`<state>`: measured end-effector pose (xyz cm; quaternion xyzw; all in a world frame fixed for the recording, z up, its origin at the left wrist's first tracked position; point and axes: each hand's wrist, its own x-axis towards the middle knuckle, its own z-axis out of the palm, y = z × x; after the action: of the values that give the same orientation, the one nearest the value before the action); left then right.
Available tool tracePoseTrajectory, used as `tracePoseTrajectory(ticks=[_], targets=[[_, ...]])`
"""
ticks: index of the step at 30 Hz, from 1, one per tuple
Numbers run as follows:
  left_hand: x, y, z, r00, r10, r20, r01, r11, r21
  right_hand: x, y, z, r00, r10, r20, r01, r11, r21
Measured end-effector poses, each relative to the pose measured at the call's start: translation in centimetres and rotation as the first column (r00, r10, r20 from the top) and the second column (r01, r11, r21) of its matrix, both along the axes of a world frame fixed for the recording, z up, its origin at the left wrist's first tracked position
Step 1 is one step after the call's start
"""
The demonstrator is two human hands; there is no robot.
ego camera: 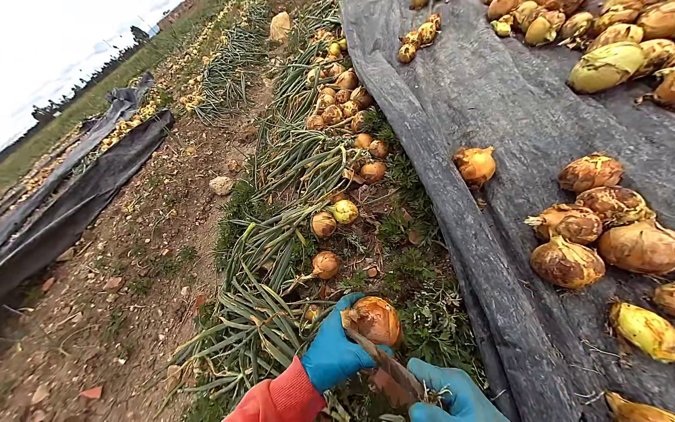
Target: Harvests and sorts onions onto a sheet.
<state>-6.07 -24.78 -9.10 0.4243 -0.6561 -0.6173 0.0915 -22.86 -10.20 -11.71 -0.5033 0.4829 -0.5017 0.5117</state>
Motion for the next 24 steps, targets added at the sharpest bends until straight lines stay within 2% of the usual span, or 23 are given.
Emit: tracePoseTrajectory(ticks=[1, 2, 3, 4, 5, 6, 7, 8, 9, 10, 11, 12, 14, 16, 17, 19, 21, 22, 24], targets=[[-0.9, -1.0, 1.1, 0.973, -0.182, -0.143, 0.197, 0.975, 0.1, -0.4, 0.1, 0.2, 0.993, 0.049, 0.11, -0.049, 0.999, -0.004], [-1.8, -2.3, 1.9, 0.934, -0.288, -0.209, 0.315, 0.943, 0.109, -0.5, 0.2, 0.2, 0.974, 0.088, 0.208, -0.09, 0.996, -0.002], [-2.2, -3.9, 2.1, 0.94, -0.307, -0.147, 0.319, 0.946, 0.063, -0.5, 0.4, 0.0, 0.959, 0.094, 0.268, -0.103, 0.995, 0.017], [-2.1, -5.8, 1.6, 0.967, -0.253, 0.036, 0.254, 0.967, -0.026, -0.4, 0.5, -0.2, 0.955, 0.06, 0.289, -0.084, 0.994, 0.07], [-1.6, -7.7, 0.3, 0.94, -0.157, 0.302, 0.209, 0.967, -0.147, -0.4, 0.4, -0.5, 0.958, 0.009, 0.286, -0.05, 0.989, 0.137], [-0.8, -9.4, -1.5, 0.814, -0.075, 0.576, 0.233, 0.95, -0.207, -0.5, 0.3, -0.9, 0.959, -0.054, 0.277, -0.004, 0.979, 0.203], [0.4, -10.4, -3.2, 0.618, -0.056, 0.784, 0.278, 0.948, -0.152, -0.5, 0.1, -1.3, 0.957, -0.127, 0.262, 0.056, 0.964, 0.261], [1.9, -10.4, -4.8, 0.442, -0.068, 0.895, 0.278, 0.958, -0.064, -0.7, -0.2, -1.5, 0.95, -0.191, 0.247, 0.106, 0.941, 0.321], [3.2, -9.8, -6.1, 0.34, -0.07, 0.938, 0.243, 0.97, -0.016, -0.8, -0.5, -1.6, 0.937, -0.25, 0.244, 0.148, 0.916, 0.373], [4.2, -9.0, -6.8, 0.312, -0.058, 0.948, 0.215, 0.977, -0.011, -1.1, -0.8, -1.6, 0.928, -0.293, 0.229, 0.174, 0.886, 0.431], [4.7, -8.3, -7.1, 0.327, -0.045, 0.944, 0.209, 0.978, -0.025, -1.5, -1.2, -1.6, 0.927, -0.318, 0.201, 0.186, 0.852, 0.49], [5.1, -7.8, -7.1, 0.383, -0.027, 0.924, 0.206, 0.977, -0.057, -1.8, -1.4, -1.8, 0.929, -0.328, 0.173, 0.193, 0.825, 0.531], [6.0, -6.1, -6.9, 0.59, 0.04, 0.806, 0.15, 0.976, -0.159, -1.9, -1.8, -2.2, 0.934, -0.336, 0.124, 0.208, 0.791, 0.576], [6.0, -3.9, -5.8, 0.838, 0.13, 0.529, -0.018, 0.977, -0.212, -1.8, -2.1, -2.6, 0.932, -0.355, 0.069, 0.248, 0.767, 0.592], [5.3, -2.7, -5.0, 0.917, 0.165, 0.362, -0.104, 0.978, -0.182, -1.8, -2.3, -2.8, 0.934, -0.356, 0.036, 0.262, 0.75, 0.608], [3.1, -0.5, -2.5, 0.982, 0.115, 0.153, -0.092, 0.984, -0.151, -1.9, -2.7, -3.3, 0.952, -0.306, -0.019, 0.246, 0.726, 0.642], [1.2, 1.1, -0.4, 0.993, -0.029, 0.117, 0.064, 0.949, -0.31, -1.9, -2.8, -3.8, 0.982, -0.186, -0.031, 0.161, 0.742, 0.65], [0.4, 1.8, -0.2, 0.992, -0.072, 0.102, 0.109, 0.897, -0.429, -1.8, -2.6, -3.9, 0.989, -0.146, -0.012, 0.121, 0.773, 0.622], [-1.4, 2.7, 0.6, 0.985, -0.149, 0.09, 0.174, 0.819, -0.547, -1.5, -2.0, -3.7, 0.981, -0.142, 0.134, 0.047, 0.839, 0.542]])
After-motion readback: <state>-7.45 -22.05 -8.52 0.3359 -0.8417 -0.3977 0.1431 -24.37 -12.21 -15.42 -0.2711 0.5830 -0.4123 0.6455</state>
